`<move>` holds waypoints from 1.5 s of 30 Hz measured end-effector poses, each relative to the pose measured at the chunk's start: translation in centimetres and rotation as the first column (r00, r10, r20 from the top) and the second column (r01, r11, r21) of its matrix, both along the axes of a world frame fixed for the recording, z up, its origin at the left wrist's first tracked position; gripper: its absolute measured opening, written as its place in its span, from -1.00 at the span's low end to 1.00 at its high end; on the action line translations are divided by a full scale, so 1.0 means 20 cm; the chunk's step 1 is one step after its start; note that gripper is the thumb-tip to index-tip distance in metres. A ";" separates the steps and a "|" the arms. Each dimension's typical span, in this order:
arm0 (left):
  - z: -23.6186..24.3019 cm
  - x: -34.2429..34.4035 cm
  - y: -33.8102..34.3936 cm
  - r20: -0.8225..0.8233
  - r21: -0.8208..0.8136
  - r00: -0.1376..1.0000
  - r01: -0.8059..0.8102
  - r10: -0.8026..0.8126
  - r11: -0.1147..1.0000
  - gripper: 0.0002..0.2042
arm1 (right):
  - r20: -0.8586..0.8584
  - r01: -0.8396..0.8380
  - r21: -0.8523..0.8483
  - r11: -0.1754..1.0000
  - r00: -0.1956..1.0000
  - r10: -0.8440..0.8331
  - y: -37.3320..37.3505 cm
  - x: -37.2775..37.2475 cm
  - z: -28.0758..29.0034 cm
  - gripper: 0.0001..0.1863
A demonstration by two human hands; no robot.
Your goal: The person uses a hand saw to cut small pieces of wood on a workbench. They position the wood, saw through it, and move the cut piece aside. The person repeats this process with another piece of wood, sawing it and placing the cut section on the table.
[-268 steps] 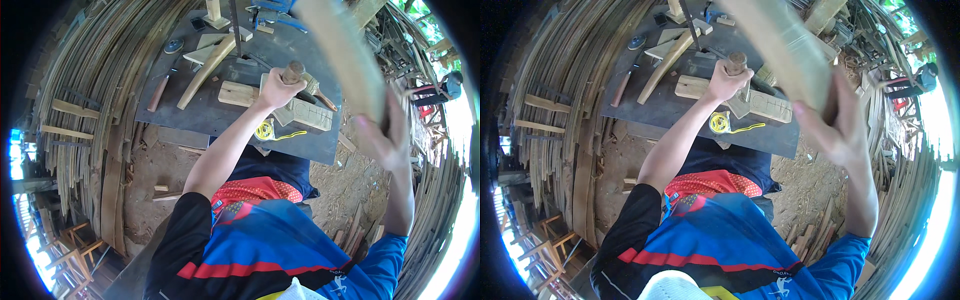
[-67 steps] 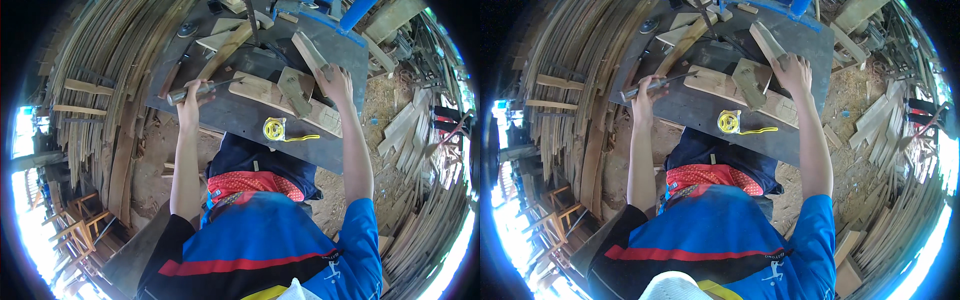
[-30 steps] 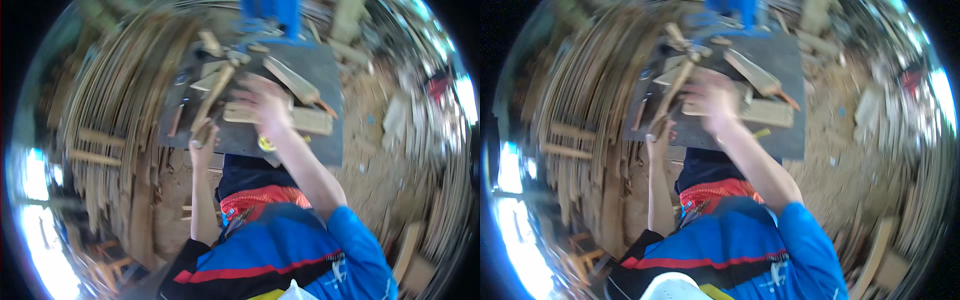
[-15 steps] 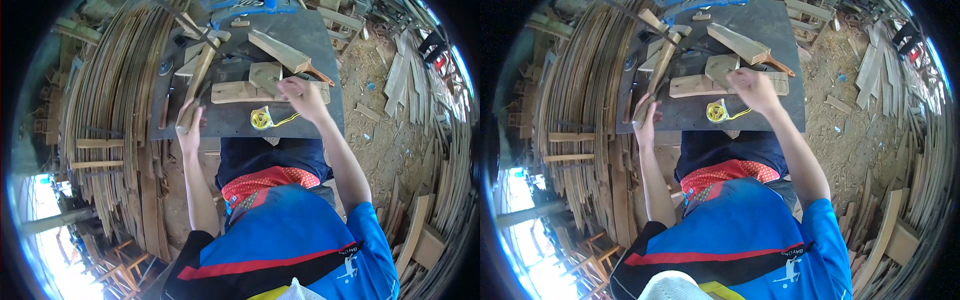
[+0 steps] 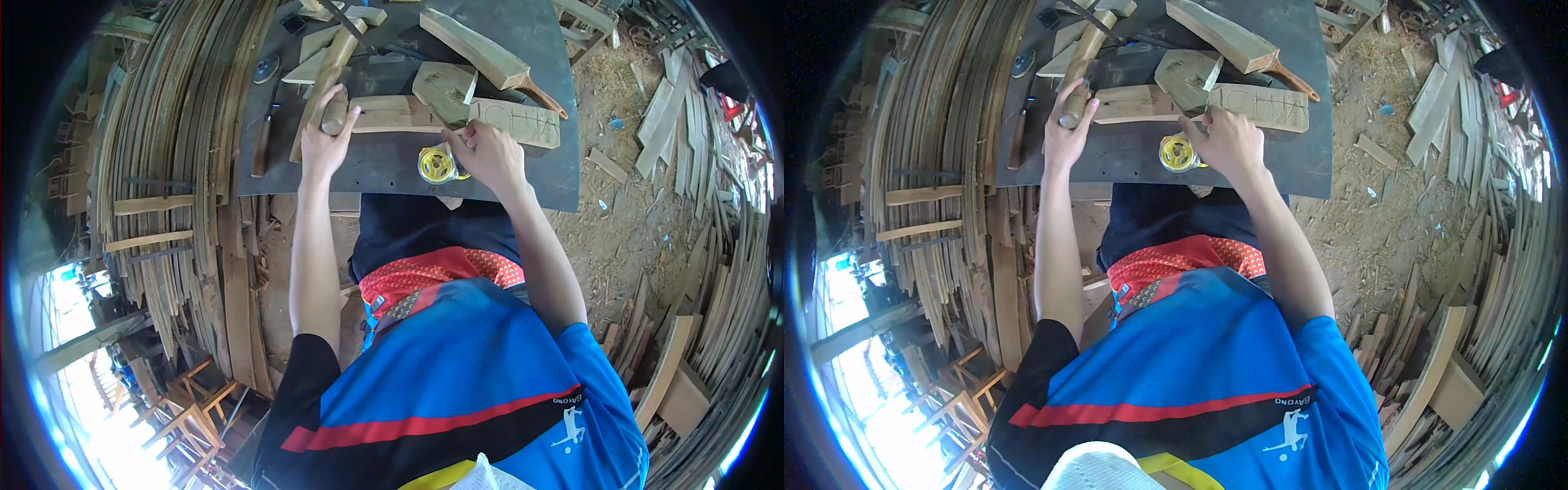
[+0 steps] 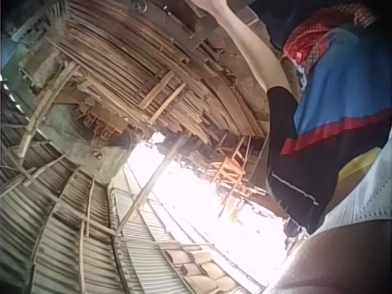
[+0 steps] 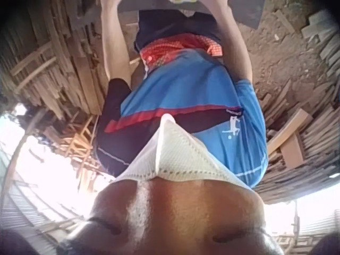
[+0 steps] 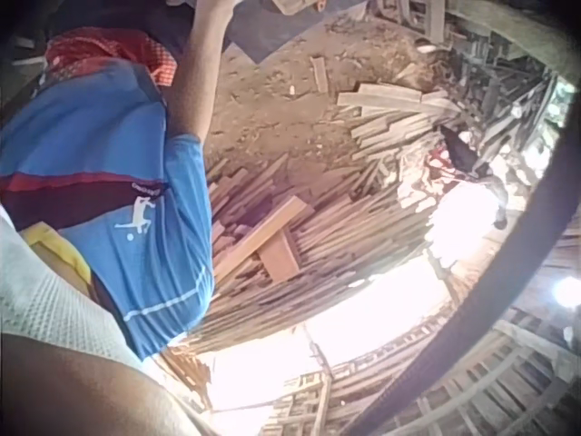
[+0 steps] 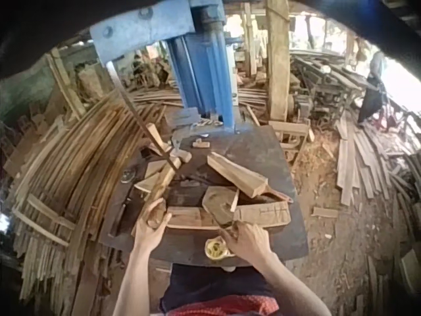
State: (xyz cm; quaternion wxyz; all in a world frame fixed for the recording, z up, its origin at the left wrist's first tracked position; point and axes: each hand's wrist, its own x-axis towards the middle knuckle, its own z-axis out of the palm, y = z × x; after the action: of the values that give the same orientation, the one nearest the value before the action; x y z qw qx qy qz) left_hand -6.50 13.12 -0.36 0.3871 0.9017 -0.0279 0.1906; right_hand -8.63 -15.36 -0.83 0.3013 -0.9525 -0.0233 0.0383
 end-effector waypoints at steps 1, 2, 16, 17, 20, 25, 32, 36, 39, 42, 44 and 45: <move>0.01 0.03 0.01 -0.112 -0.028 0.994 0.005 -0.008 1.000 -0.44 | 0.007 0.019 0.050 0.999 1.000 -0.020 -0.04 0.03 0.01 -0.45; 0.02 0.04 0.01 -0.135 0.026 0.991 0.010 -0.006 1.000 -0.41 | 0.012 0.037 0.100 0.994 0.999 -0.039 -0.09 0.06 0.02 -0.46; -0.05 0.10 -0.04 -0.244 0.581 0.960 0.260 -0.140 0.771 0.14 | 0.093 0.081 0.009 0.997 0.992 -0.081 -0.61 0.56 -0.15 -0.64; -0.04 0.09 -0.04 -0.248 0.576 0.958 0.265 -0.144 0.773 0.12 | -0.029 0.069 0.044 0.997 0.997 -0.068 -0.57 0.55 -0.10 -0.65; 0.00 0.10 -0.06 -0.226 0.549 0.964 0.244 -0.139 0.799 0.02 | 0.120 0.056 -0.098 0.994 0.992 -0.044 -0.53 0.53 -0.20 -0.64; 0.13 -0.02 -0.28 -0.042 0.355 0.993 0.114 -0.106 0.928 -0.49 | 0.180 0.038 -0.118 0.992 0.984 -0.016 -0.42 0.51 -0.18 -0.57; 0.05 0.00 -0.47 -0.799 0.047 0.601 0.025 0.023 0.999 -0.34 | -0.007 0.089 -0.124 0.988 0.996 -0.091 -0.31 0.62 -0.15 -0.33; 0.02 -0.02 -0.59 -0.771 0.004 0.637 0.040 -0.022 0.999 -0.25 | -0.067 0.080 -0.192 0.978 0.993 -0.094 -0.27 0.64 -0.11 -0.31; -0.08 -0.02 -0.62 -0.639 -0.247 0.760 -0.055 -0.120 0.968 -0.33 | -0.143 0.057 -0.223 0.973 0.986 -0.091 -0.25 0.65 -0.07 -0.26; -0.08 -0.03 -0.68 -0.673 -0.527 0.712 -0.270 -0.202 0.806 -0.52 | -0.087 0.036 -0.226 0.973 0.995 -0.057 -0.27 0.65 -0.11 -0.18; -0.22 0.00 -0.65 -0.669 -0.574 0.709 -0.305 -0.221 0.760 -0.60 | -0.064 0.025 -0.236 0.972 0.997 -0.041 -0.23 0.63 -0.11 -0.21; -0.21 -0.01 -0.68 -0.493 -0.706 0.843 -0.243 -0.216 0.666 -0.59 | -0.067 0.026 -0.235 0.972 0.997 -0.043 -0.22 0.63 -0.11 -0.20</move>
State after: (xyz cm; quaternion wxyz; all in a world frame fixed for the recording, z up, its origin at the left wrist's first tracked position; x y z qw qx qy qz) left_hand -6.74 -0.53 -4.61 0.7111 0.6785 0.1693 -0.0727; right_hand 3.97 -19.80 -3.02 0.1883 -0.9796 0.0087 0.0695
